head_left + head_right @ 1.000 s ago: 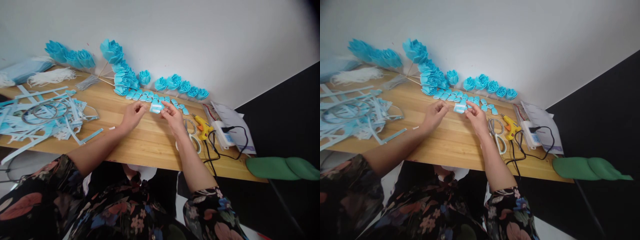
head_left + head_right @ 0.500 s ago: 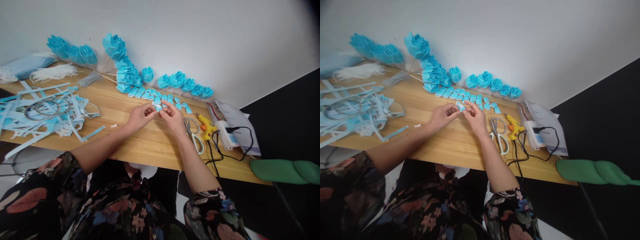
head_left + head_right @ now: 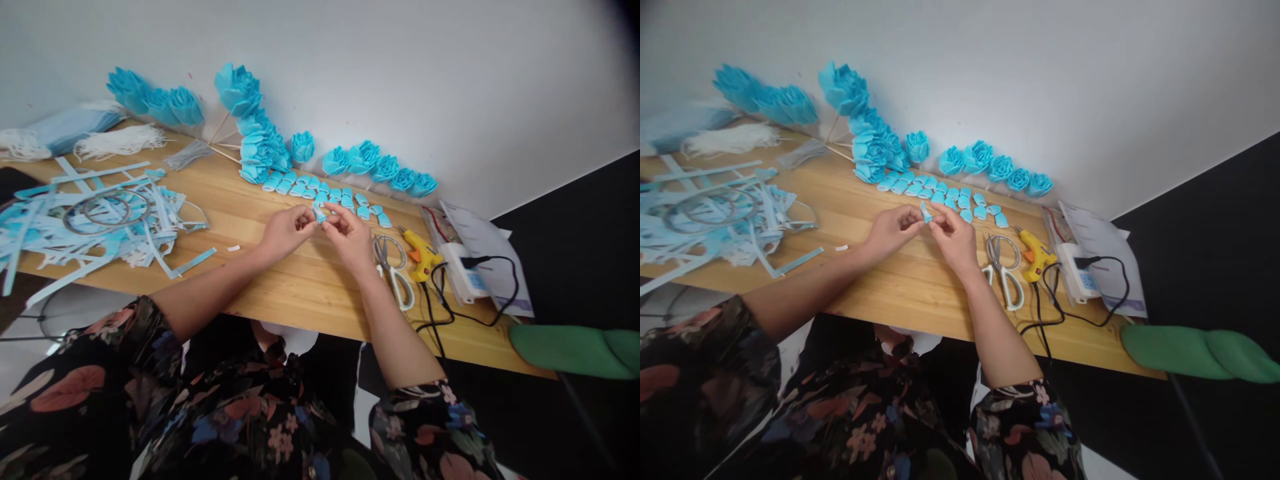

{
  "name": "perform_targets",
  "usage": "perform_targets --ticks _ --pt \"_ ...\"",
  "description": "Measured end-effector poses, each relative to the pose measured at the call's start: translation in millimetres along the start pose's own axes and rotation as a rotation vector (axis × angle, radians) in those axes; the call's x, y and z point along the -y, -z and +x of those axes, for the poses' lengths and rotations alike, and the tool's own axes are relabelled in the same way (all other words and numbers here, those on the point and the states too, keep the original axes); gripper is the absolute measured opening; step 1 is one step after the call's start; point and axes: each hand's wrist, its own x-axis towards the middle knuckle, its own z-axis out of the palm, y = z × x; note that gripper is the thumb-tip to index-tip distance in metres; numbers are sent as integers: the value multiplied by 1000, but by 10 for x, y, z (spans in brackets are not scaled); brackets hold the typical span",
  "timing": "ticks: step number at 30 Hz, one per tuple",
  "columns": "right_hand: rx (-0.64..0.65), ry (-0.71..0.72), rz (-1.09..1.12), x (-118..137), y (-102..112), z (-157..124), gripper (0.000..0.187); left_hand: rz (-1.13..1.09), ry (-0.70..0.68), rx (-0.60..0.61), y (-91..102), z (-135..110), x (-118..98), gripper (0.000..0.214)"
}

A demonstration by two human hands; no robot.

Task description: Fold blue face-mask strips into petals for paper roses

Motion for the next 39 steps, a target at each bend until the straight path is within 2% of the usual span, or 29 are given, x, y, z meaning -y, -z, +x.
perform_targets --ticks 12,25,32,39 --pt "-2 10 10 -6 4 1 37 -14 17 21 1 13 6 16" --pt "-1 -6 0 4 7 2 37 1 -1 30 32 7 -36 11" --pt "5 6 9 -9 14 6 37 -48 3 27 2 12 6 18" --pt "11 -5 -4 -1 11 -1 37 -55 -2 26 -2 26 22 12"
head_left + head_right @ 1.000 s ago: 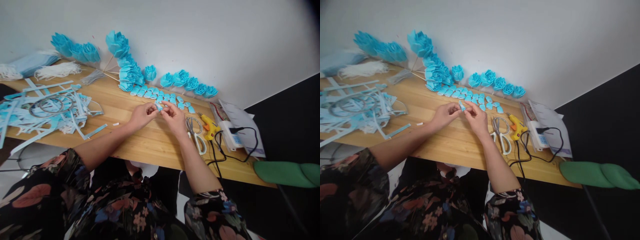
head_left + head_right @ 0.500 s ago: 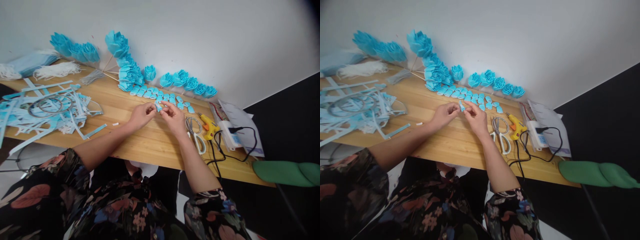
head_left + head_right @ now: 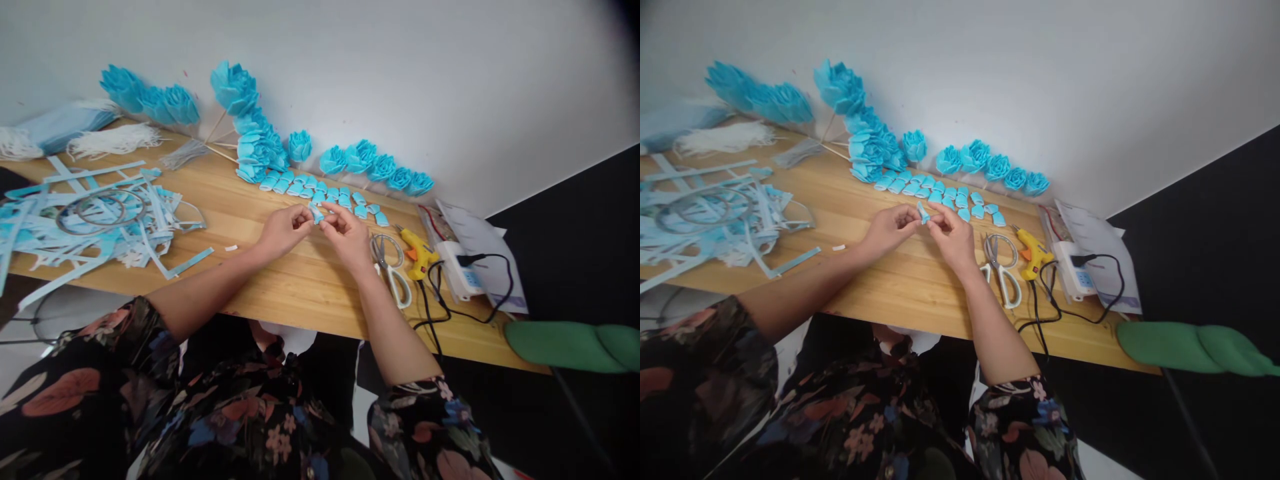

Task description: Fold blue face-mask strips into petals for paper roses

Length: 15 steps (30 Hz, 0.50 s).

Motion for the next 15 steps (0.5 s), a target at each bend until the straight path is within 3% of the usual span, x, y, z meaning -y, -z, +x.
perform_targets --ticks 10,15 --pt "-79 -77 196 -145 58 110 44 -31 1 5 34 -1 -58 6" --pt "-36 -68 185 -118 40 96 44 -58 -21 19 24 1 -12 14"
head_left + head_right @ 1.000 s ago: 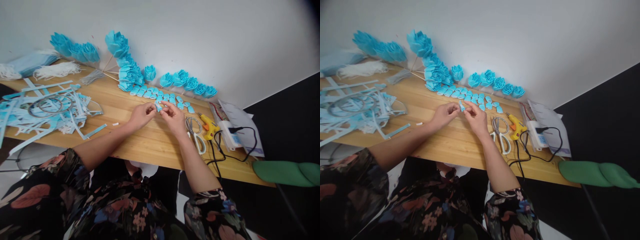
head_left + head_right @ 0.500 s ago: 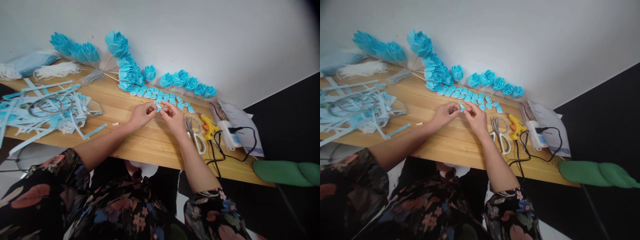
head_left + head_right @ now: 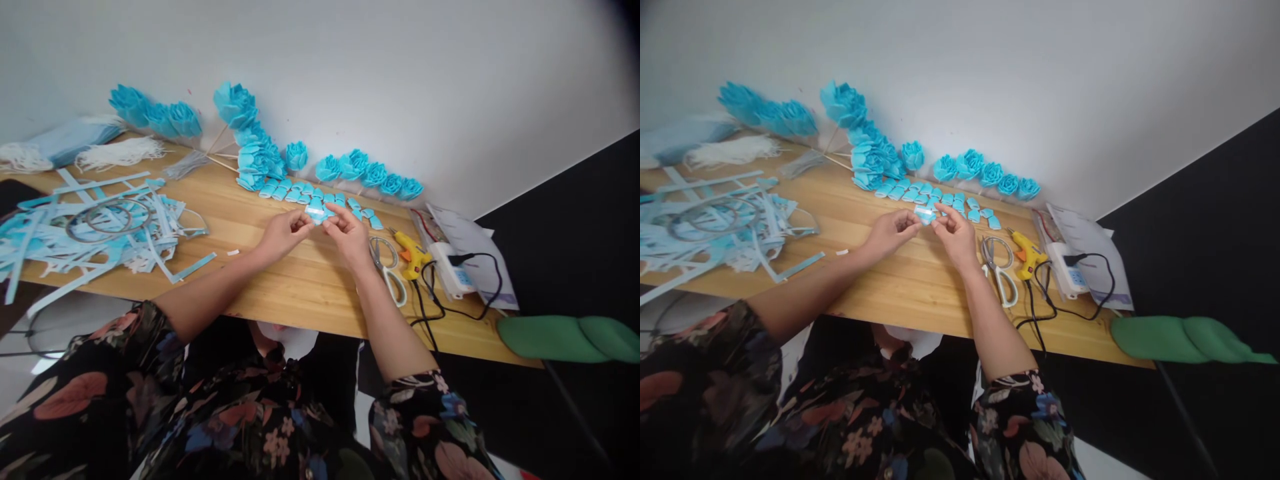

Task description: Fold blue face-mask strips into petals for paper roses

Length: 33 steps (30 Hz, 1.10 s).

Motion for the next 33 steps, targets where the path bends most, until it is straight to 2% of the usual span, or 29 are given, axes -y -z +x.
perform_targets --ticks 9,17,28,33 --pt "80 28 -76 45 -28 -45 43 14 -16 -3 -8 21 65 12" --pt "89 48 -97 42 -27 -48 41 -1 -19 2 -22 28 83 18" --pt "103 43 -87 -6 -36 -30 42 56 -32 8 -6 34 60 9" --pt "35 42 -52 -11 -18 -5 42 31 -23 0 9 58 75 7"
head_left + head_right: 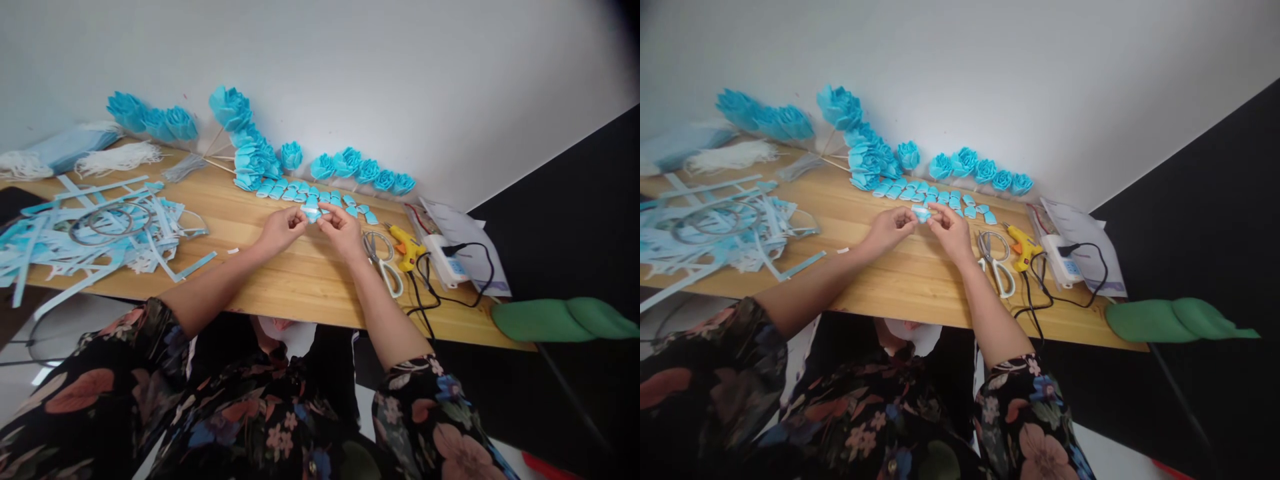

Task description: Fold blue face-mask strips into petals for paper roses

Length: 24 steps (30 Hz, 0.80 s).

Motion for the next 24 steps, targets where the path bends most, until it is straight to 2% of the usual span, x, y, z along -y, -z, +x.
perform_targets --ticks 3,9,16,24 --pt "-21 -14 37 -6 14 15 44 -40 10 -11 1 16 32 10" --pt "27 -22 11 5 -5 1 45 -31 -9 13 -6 11 59 25" --pt "43 -8 31 16 -22 -2 46 0 -21 -1 7 8 75 19" --pt "69 -14 -22 77 -26 -31 43 2 7 -2 9 17 101 25"
